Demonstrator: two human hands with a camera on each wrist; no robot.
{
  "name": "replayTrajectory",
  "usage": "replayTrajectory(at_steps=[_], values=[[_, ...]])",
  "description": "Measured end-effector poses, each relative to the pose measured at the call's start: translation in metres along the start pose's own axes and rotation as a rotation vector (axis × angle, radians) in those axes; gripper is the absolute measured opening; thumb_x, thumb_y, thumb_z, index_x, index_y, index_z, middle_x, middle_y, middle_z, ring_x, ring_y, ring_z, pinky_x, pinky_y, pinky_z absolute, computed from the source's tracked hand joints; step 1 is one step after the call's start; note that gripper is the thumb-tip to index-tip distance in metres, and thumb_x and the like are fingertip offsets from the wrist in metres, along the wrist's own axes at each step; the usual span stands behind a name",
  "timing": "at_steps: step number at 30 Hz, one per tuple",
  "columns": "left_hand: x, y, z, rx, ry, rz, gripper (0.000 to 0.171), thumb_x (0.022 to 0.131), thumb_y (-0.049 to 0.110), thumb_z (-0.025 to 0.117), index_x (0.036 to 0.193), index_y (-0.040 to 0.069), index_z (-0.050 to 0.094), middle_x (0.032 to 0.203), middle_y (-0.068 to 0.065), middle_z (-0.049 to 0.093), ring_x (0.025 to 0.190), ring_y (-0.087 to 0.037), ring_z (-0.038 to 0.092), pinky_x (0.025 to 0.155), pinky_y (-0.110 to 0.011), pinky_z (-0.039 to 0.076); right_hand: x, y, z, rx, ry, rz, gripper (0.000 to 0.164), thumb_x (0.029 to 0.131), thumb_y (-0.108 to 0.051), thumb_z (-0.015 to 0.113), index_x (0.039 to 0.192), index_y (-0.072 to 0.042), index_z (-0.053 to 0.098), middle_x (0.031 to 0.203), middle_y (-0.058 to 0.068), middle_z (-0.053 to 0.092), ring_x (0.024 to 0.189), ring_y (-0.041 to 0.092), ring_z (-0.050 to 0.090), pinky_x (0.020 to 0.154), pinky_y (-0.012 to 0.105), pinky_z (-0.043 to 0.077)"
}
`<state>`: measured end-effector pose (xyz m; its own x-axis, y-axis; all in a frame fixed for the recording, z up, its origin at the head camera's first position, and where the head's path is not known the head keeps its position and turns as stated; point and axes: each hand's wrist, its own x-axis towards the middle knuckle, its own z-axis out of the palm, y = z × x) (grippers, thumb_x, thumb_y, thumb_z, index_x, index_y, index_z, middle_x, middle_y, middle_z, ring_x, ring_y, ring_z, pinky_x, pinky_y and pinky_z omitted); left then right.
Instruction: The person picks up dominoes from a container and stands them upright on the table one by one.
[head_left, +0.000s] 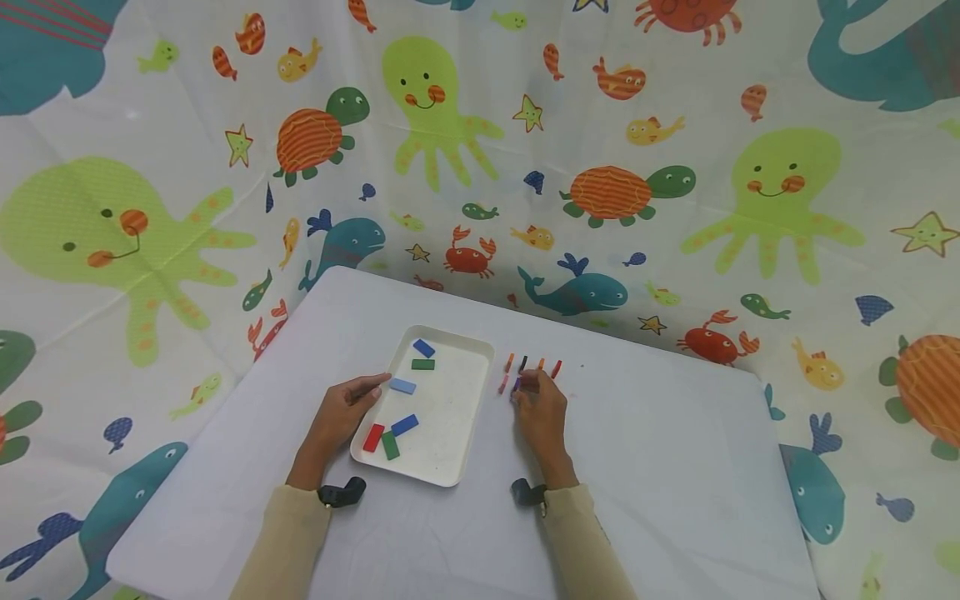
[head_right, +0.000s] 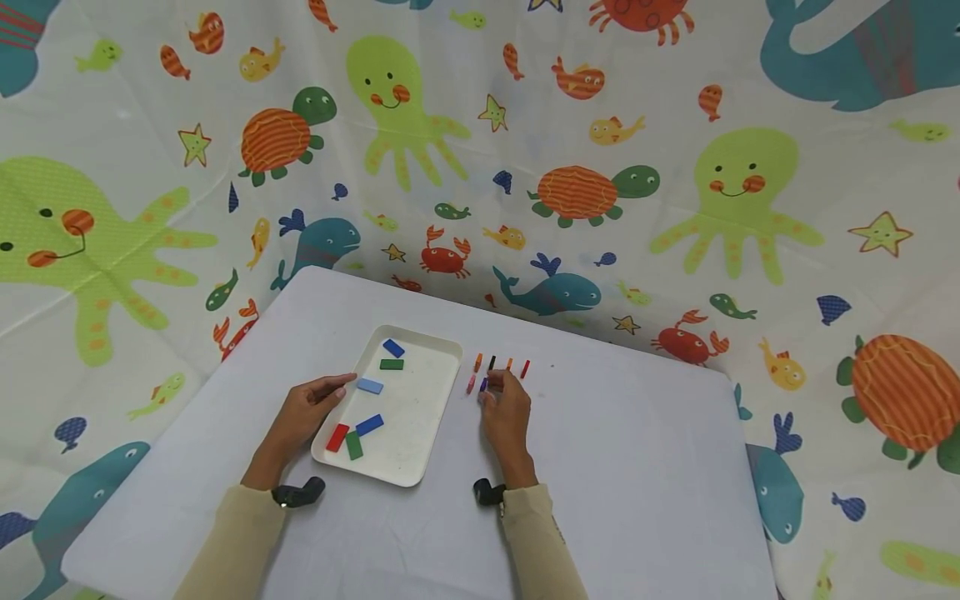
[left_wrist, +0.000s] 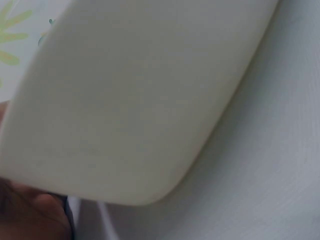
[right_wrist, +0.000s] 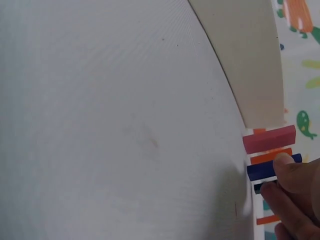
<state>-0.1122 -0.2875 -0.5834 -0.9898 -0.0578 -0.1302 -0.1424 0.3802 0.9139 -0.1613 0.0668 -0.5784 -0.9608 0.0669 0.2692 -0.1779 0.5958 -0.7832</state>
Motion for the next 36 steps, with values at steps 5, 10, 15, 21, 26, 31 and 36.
replayTrajectory(at_steps=[5, 10, 15, 21, 26, 31, 36], values=[[0.000, -0.001, 0.000, 0.000, -0.001, -0.014, 0.040, 0.108, 0.033, 0.063, 0.147, 0.021, 0.066, 0.158, -0.008, 0.059, 0.150, -0.034, 0.053, 0.117, -0.044, 0.048, -0.001, -0.004, -0.002, -0.020, -0.002, 0.037, 0.036, 0.092, -0.001, 0.080, 0.125, -0.010, 0.069, 0.120, 0.009, 0.076, 0.115, 0.027, 0.074, 0.112, 0.049, 0.056], [0.001, -0.001, 0.001, 0.000, 0.002, -0.034, 0.041, 0.108, 0.035, 0.064, 0.146, 0.023, 0.066, 0.158, -0.007, 0.059, 0.150, -0.033, 0.053, 0.116, -0.044, 0.049, -0.002, -0.007, -0.004, -0.025, 0.017, 0.081, 0.036, 0.094, -0.010, 0.081, 0.127, -0.015, 0.068, 0.125, 0.005, 0.075, 0.121, 0.025, 0.071, 0.118, 0.052, 0.051], [0.001, 0.000, 0.001, 0.008, 0.005, -0.026, 0.041, 0.108, 0.036, 0.063, 0.147, 0.023, 0.066, 0.158, -0.007, 0.059, 0.150, -0.034, 0.053, 0.116, -0.044, 0.049, -0.002, -0.011, -0.006, -0.043, 0.037, 0.083, 0.038, 0.094, -0.012, 0.082, 0.128, -0.016, 0.068, 0.128, 0.004, 0.074, 0.124, 0.025, 0.070, 0.120, 0.055, 0.048], [0.000, -0.001, 0.001, 0.007, 0.006, -0.018, 0.041, 0.108, 0.035, 0.064, 0.147, 0.023, 0.066, 0.158, -0.007, 0.059, 0.150, -0.033, 0.053, 0.115, -0.043, 0.049, -0.002, -0.019, -0.009, -0.037, 0.050, 0.028, 0.040, 0.093, -0.008, 0.082, 0.130, -0.014, 0.069, 0.129, 0.002, 0.074, 0.125, 0.024, 0.070, 0.118, 0.050, 0.051], [0.000, 0.000, 0.001, 0.008, 0.006, -0.017, 0.041, 0.108, 0.036, 0.064, 0.146, 0.023, 0.066, 0.158, -0.008, 0.059, 0.149, -0.034, 0.054, 0.114, -0.043, 0.050, -0.001, -0.031, -0.009, -0.011, 0.038, -0.015, 0.040, 0.091, -0.006, 0.084, 0.128, -0.012, 0.070, 0.128, 0.005, 0.074, 0.124, 0.026, 0.071, 0.118, 0.051, 0.051], [0.000, 0.000, 0.000, 0.005, 0.003, -0.028, 0.041, 0.108, 0.036, 0.063, 0.146, 0.023, 0.066, 0.158, -0.007, 0.059, 0.149, -0.034, 0.054, 0.115, -0.043, 0.050, -0.001, -0.042, -0.004, 0.012, 0.031, -0.065, 0.039, 0.089, -0.007, 0.086, 0.125, -0.012, 0.072, 0.123, 0.005, 0.076, 0.120, 0.025, 0.073, 0.113, 0.049, 0.055], [0.000, 0.000, 0.001, 0.000, -0.002, -0.038, 0.042, 0.108, 0.037, 0.063, 0.147, 0.024, 0.065, 0.159, -0.007, 0.058, 0.150, -0.034, 0.052, 0.116, -0.044, 0.049, -0.003, -0.052, 0.004, 0.001, -0.006, -0.099, 0.038, 0.088, -0.009, 0.087, 0.124, -0.016, 0.073, 0.121, 0.002, 0.076, 0.118, 0.021, 0.074, 0.110, 0.044, 0.058]])
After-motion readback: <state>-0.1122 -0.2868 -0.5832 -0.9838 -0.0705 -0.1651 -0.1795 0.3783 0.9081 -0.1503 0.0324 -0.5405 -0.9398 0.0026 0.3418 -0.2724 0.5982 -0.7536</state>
